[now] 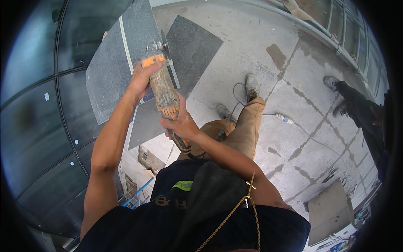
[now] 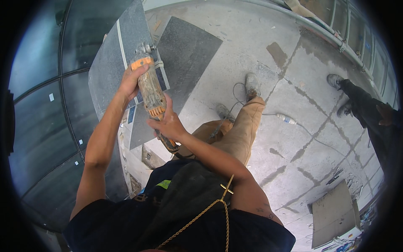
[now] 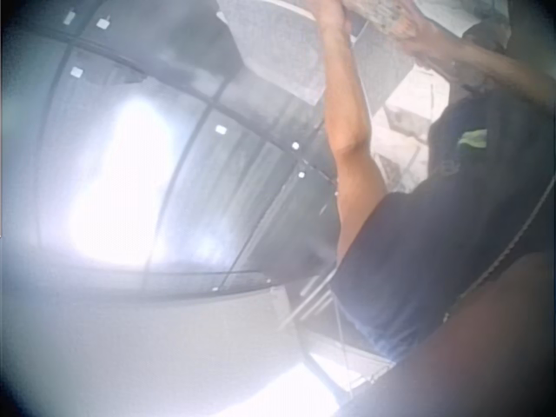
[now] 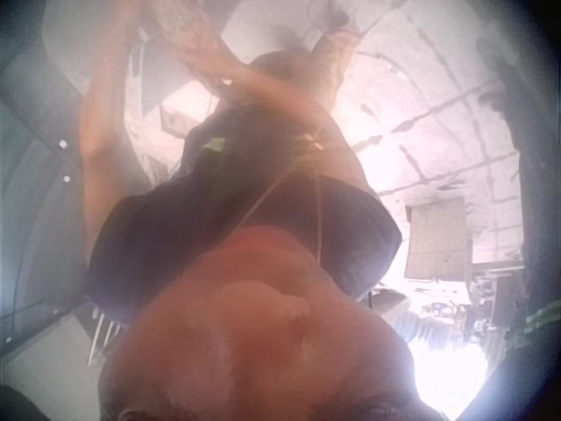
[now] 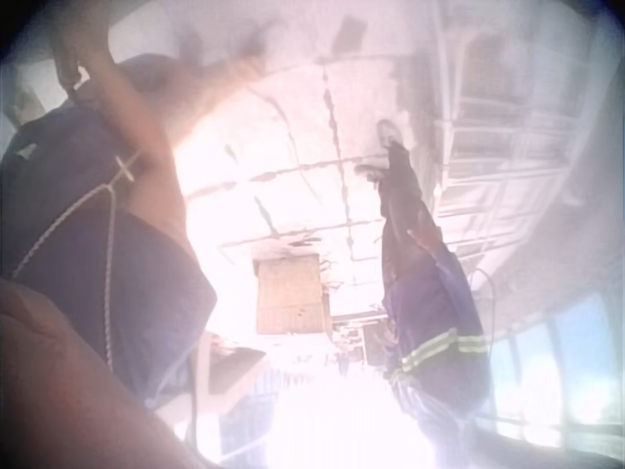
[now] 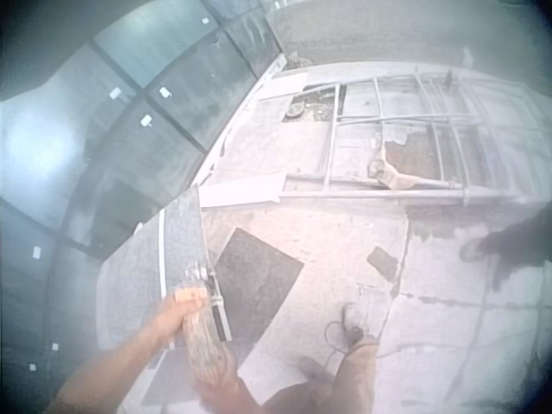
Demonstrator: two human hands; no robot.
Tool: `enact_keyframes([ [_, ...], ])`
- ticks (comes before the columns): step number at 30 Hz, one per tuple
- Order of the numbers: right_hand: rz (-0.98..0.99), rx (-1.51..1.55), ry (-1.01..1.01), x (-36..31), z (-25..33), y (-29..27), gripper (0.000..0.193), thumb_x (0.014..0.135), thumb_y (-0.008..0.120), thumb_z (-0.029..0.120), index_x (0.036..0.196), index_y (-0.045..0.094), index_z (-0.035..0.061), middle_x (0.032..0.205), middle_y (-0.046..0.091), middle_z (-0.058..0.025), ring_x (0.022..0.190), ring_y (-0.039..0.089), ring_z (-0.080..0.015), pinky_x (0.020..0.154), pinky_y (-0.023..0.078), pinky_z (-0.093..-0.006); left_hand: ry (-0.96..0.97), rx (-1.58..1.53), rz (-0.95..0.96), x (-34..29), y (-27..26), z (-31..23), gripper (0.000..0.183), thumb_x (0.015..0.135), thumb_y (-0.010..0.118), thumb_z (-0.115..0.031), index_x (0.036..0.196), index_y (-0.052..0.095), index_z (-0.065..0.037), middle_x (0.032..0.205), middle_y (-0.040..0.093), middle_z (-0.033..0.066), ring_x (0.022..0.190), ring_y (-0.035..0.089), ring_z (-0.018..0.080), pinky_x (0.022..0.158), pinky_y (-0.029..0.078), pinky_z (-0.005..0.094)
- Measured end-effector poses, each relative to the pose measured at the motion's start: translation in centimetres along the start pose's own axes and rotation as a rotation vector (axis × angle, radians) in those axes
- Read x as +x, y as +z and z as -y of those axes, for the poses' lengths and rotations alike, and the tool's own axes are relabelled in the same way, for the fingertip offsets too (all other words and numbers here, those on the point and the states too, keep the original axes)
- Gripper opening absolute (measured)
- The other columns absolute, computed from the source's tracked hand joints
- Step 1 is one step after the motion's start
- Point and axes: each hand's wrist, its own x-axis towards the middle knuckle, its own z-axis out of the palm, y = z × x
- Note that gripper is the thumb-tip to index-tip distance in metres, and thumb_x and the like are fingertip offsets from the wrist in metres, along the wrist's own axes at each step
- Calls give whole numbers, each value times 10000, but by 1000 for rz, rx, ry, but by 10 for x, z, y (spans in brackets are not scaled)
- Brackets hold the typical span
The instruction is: The person uses an angle grinder to grind the edge of a large stone tile. A coworker assists by holding the tile steady while the person continues grinding along the marked line.
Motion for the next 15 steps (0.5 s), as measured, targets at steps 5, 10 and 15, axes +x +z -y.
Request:
enact_keyframes([
  [5, 11, 36, -60, 4, -8, 0, 1042, 923, 734, 71, 1605, -48, 163, 1157, 621, -177, 643, 667, -194, 499, 582, -333, 0, 0, -7, 2, -1, 2, 780, 850, 855, -326, 1392, 452, 65, 1245, 626, 201, 1177, 655, 304, 1018, 559, 451],
  [10, 42, 60, -109, 7, -5, 4, 1003, 936, 710, 41, 1595, -39, 148, 1205, 569, -177, 674, 653, -189, 499, 581, -338, -1, -1, -3, 11, -12, 8, 778, 851, 853, -333, 1389, 459, 67, 1239, 630, 197, 1153, 662, 298, 1003, 563, 450],
  [15, 6, 15, -82, 16, -2, 5, 1044, 912, 728, 82, 1603, -50, 170, 1145, 637, -173, 634, 665, -205, 476, 574, -356, 30, 39, 21, 14, -9, -1, 702, 870, 828, -372, 1358, 528, 33, 1212, 653, 169, 1115, 680, 279, 948, 586, 433],
])
